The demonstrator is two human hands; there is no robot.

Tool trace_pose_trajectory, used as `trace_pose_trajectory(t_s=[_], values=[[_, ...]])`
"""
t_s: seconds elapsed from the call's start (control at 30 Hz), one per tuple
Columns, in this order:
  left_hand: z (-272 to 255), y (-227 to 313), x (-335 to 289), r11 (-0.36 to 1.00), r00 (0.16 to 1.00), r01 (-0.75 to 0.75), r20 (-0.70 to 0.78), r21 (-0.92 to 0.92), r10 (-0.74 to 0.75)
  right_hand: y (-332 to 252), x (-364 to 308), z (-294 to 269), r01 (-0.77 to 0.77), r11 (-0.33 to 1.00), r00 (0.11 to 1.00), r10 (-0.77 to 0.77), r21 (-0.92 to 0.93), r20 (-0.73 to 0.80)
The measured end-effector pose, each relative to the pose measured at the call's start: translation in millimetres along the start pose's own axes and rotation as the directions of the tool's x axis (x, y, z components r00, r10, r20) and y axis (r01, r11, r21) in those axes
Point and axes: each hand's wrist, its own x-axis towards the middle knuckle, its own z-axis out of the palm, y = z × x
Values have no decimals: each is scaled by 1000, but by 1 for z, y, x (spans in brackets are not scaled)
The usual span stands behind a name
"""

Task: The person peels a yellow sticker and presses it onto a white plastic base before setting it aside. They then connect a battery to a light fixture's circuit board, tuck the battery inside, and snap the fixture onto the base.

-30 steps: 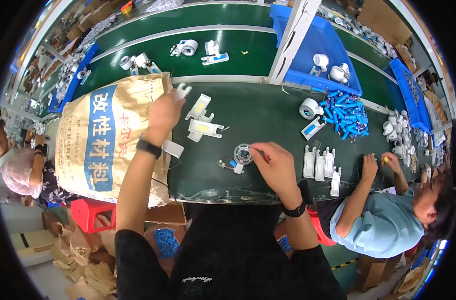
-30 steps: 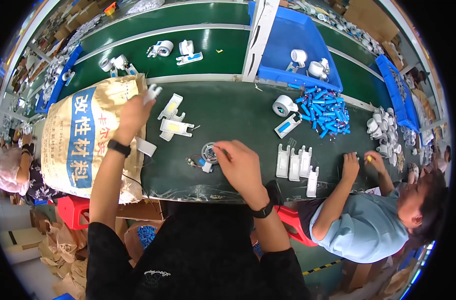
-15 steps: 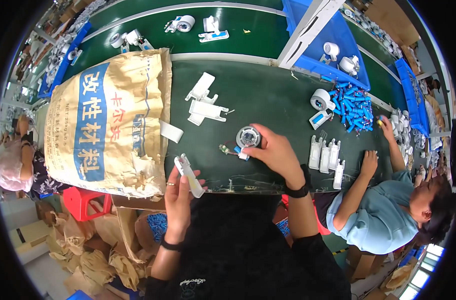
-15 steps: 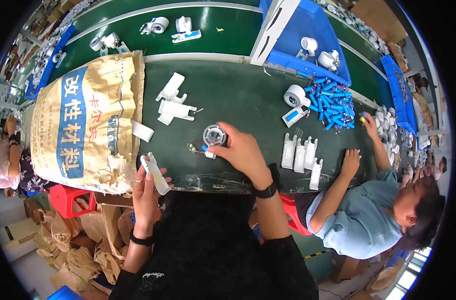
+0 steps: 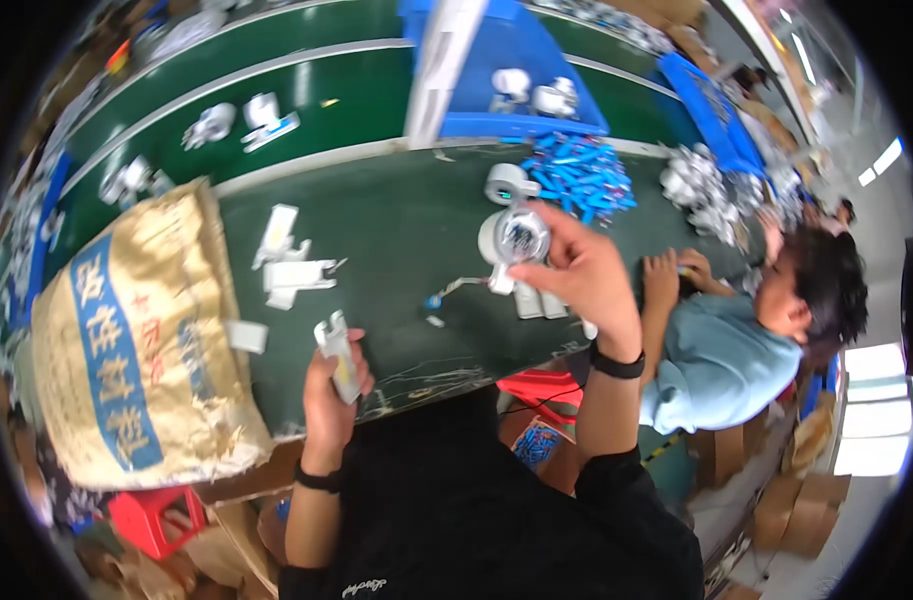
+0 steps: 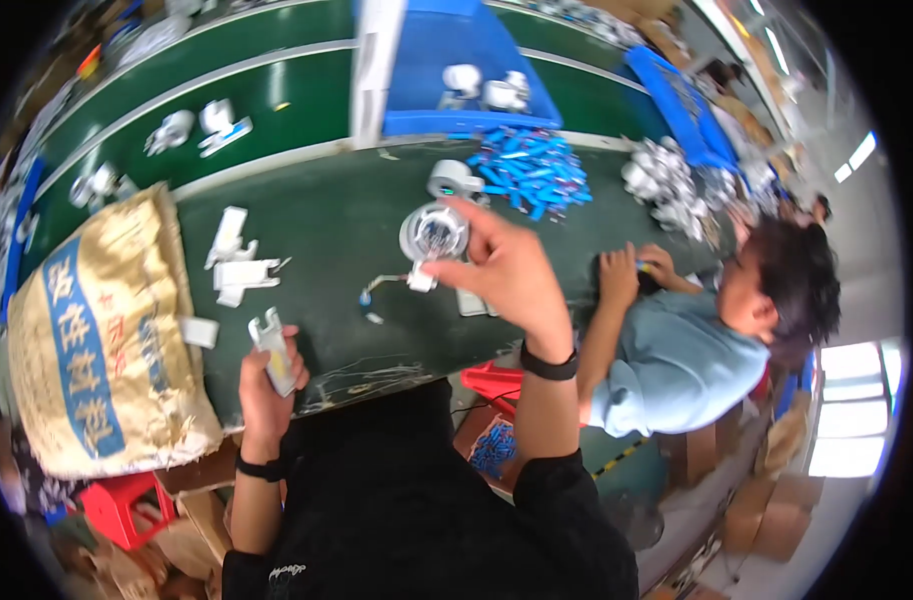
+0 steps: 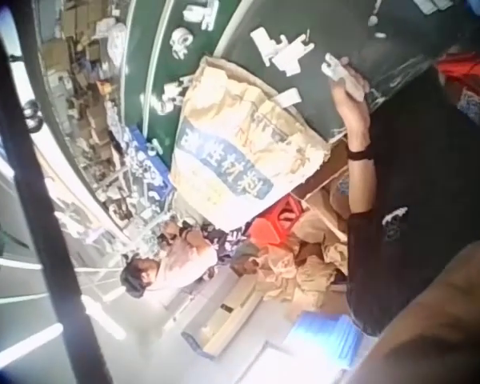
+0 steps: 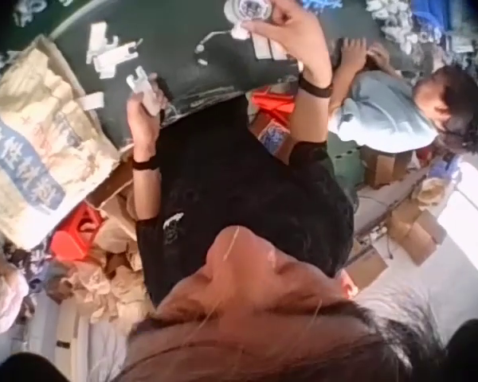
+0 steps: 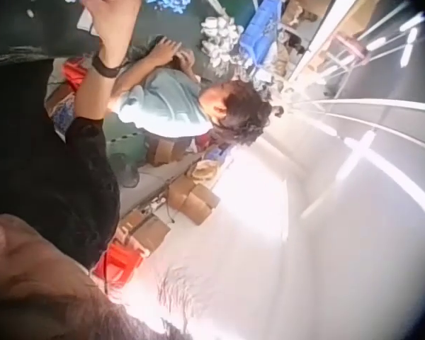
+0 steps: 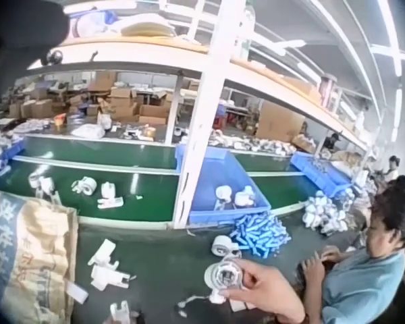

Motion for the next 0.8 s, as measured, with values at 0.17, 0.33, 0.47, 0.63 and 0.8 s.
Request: trace_pose_trajectory(t_s=[0.17,0.33,0.47,0.63,0.8], values=[[1,-1,-2,996,999,9,44,84,-12,4,-4,-104,-180,983,858,136,-42,-496],[-3,-1,-4,995,1000,12,-4,103,-12,95,26,-197,-503,780,575,-20,-372,-818],[-16,-4,-10,995,1000,27,-15,98,-25,206,57,-231,-771,601,365,146,-211,-919],[-25,-4,-20,992,996,11,-85,123,-1,291,62,-203,-791,606,330,310,-82,-891],[-26,-1,-23,998,989,37,-146,60,-28,325,57,-195,-858,508,309,391,-77,-867]])
